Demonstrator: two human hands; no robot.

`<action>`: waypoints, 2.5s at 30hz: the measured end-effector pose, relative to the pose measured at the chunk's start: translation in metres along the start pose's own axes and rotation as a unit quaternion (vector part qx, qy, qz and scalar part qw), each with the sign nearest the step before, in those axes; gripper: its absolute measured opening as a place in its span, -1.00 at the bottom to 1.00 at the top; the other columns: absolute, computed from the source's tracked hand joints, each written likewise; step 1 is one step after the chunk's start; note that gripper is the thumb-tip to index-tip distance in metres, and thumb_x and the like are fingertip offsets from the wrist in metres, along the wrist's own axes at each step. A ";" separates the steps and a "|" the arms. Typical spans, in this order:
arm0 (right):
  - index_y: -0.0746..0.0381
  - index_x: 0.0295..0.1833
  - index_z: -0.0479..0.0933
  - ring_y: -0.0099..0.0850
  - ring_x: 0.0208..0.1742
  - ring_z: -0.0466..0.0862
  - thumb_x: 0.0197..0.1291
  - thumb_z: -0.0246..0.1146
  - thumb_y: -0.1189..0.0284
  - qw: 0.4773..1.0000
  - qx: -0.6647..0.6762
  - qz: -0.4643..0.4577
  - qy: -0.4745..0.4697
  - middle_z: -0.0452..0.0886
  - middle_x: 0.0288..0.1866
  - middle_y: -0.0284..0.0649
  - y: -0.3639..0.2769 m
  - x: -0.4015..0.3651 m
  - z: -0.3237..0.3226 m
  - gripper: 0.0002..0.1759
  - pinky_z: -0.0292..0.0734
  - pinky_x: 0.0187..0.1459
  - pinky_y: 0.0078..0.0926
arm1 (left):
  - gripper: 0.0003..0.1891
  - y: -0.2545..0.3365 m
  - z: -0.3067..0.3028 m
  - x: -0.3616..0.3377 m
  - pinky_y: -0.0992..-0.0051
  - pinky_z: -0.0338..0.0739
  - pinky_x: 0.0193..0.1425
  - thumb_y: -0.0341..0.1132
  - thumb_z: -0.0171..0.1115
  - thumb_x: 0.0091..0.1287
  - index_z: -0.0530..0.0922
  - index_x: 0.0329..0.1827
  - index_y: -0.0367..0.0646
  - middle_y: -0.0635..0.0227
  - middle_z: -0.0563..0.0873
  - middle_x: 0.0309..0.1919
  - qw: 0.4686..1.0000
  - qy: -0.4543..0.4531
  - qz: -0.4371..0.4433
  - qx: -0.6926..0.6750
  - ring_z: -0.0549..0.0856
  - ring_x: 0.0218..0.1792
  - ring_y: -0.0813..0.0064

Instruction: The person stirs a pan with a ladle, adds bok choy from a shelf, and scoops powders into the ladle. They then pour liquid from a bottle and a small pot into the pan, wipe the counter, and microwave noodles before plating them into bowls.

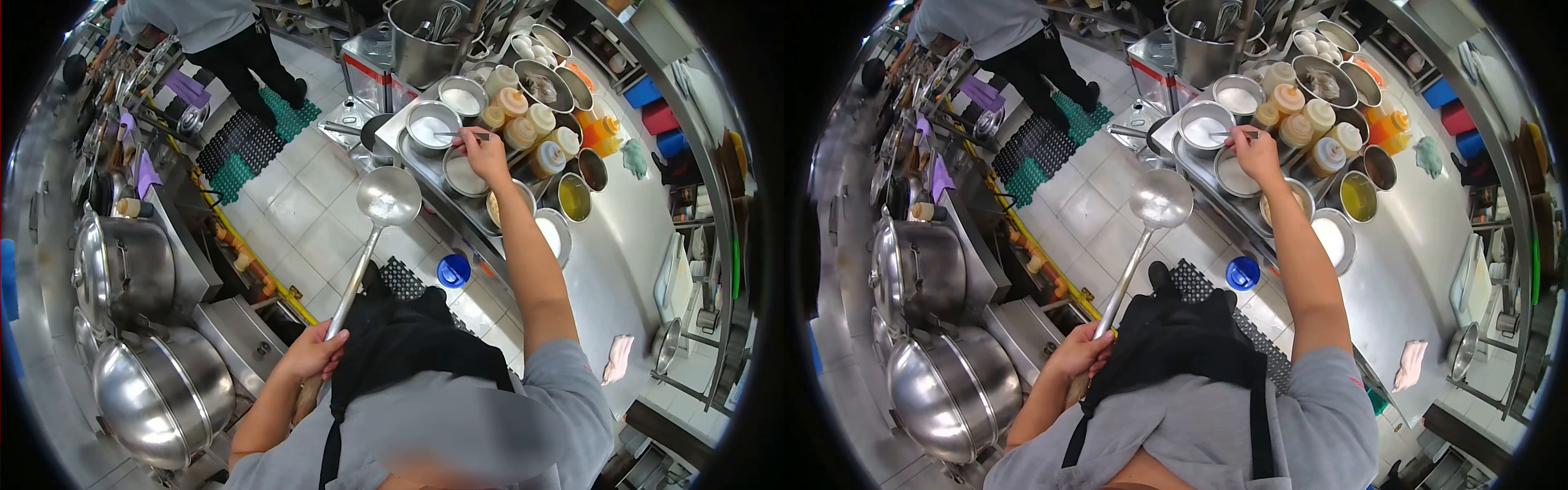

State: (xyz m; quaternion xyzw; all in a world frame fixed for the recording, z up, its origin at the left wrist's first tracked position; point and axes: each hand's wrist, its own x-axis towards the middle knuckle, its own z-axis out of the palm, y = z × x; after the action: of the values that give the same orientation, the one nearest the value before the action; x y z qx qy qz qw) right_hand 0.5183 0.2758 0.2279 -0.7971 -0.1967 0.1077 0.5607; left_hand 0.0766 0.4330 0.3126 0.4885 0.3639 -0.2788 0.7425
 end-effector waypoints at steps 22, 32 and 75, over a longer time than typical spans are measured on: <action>0.38 0.03 0.59 -0.42 -0.09 0.70 0.35 0.16 0.47 0.982 -0.085 -0.165 0.041 0.71 -0.25 -0.15 -0.063 -0.056 -0.024 -0.75 0.59 -0.07 -0.51 | -0.69 0.041 0.011 0.025 0.57 0.27 -0.73 -0.11 0.07 0.48 0.29 -0.36 -0.07 0.51 0.35 -0.65 1.000 -0.019 -0.006 0.008 0.30 -0.76 0.66; 0.45 -0.10 0.59 -0.54 -0.43 0.65 0.34 0.10 0.43 0.994 0.089 0.050 0.025 0.73 -0.30 -0.12 -0.003 -0.010 -0.006 -0.72 0.58 -0.34 -0.60 | -0.73 0.025 0.006 0.021 0.57 0.27 -0.73 -0.13 0.08 0.48 0.31 -0.31 -0.09 0.49 0.36 -0.65 1.000 -0.023 -0.001 0.010 0.31 -0.76 0.66; 0.44 -0.07 0.59 -0.56 -0.41 0.62 0.37 0.11 0.42 0.985 0.096 0.046 0.138 0.72 -0.35 -0.17 0.032 -0.193 -0.142 -0.72 0.55 -0.32 -0.62 | -0.73 -0.025 0.079 -0.005 0.55 0.25 -0.75 -0.15 0.09 0.47 0.31 -0.35 -0.07 0.49 0.35 -0.69 0.998 0.006 -0.038 0.039 0.31 -0.78 0.65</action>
State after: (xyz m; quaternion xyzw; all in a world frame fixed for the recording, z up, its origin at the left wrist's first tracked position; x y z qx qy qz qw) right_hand 0.4071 0.0616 0.2385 -0.7549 -0.0692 0.0409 0.6509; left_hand 0.0756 0.3501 0.3237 0.5048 0.3755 -0.3176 0.7094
